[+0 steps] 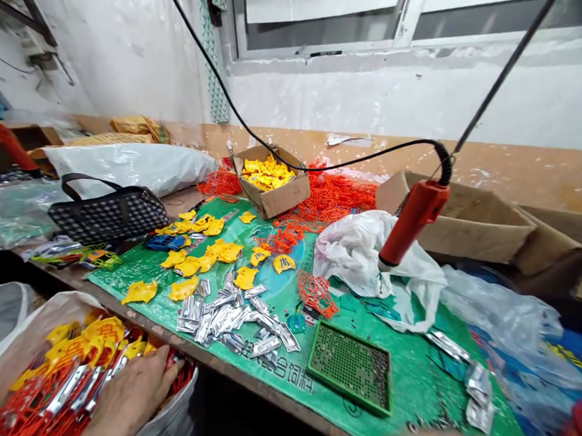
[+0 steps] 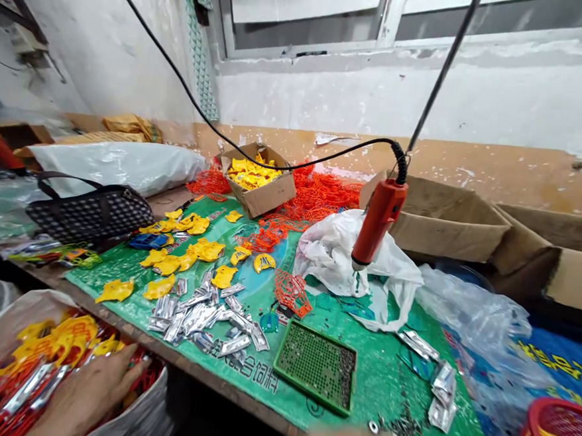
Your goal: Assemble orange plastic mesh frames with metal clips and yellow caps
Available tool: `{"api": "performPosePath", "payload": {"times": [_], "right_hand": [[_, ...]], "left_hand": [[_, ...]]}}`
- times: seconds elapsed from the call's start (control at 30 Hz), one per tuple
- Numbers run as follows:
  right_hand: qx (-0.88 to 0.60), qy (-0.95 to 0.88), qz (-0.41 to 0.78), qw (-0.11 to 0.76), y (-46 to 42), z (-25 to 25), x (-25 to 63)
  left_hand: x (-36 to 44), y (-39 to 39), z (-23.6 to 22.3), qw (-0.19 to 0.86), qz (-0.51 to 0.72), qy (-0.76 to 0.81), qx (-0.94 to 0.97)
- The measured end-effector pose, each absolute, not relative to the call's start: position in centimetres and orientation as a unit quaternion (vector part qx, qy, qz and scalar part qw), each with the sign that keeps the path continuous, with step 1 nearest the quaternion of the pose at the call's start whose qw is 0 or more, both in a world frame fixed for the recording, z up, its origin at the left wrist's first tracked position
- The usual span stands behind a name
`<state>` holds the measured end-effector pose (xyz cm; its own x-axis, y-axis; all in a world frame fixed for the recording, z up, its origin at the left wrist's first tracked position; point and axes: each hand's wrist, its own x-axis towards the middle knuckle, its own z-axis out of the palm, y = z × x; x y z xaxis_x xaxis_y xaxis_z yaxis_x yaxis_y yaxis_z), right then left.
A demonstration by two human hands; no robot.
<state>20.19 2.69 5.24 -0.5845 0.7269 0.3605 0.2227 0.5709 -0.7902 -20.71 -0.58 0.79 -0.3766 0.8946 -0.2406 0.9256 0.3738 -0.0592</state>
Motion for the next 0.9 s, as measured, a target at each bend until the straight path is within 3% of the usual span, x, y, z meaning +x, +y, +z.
{"api": "performPosePath", "payload": {"times": [0.1, 0.17, 0.27, 0.53, 0.9], "right_hand": [[-0.429, -0.777, 0.339, 0.312, 7.3, 6.0, 17.9], [-0.534, -0.768, 0.252, 0.247, 10.8, 5.3, 16.8], [-0.584, -0.759, 0.201, 0.206, 14.8, 3.1, 16.7], [-0.613, -0.764, 0.160, 0.122, 18.6, 0.3, 16.9], [-0.598, -0.791, 0.129, 0.020, 19.2, -0.5, 13.0]], "left_hand": [[-17.7, -0.3, 2.9, 0.063, 0.001, 0.795, 0.603], [-15.0, 0.8, 3.7, 0.076, 0.104, 0.736, 0.665], [-10.3, 4.1, 4.3, 0.123, 0.181, 0.624, 0.750], [-0.5, 17.0, 3.7, 0.189, 0.189, 0.643, 0.718], [-4.4, 19.1, 0.3, 0.406, 0.311, 0.662, 0.548]]}}
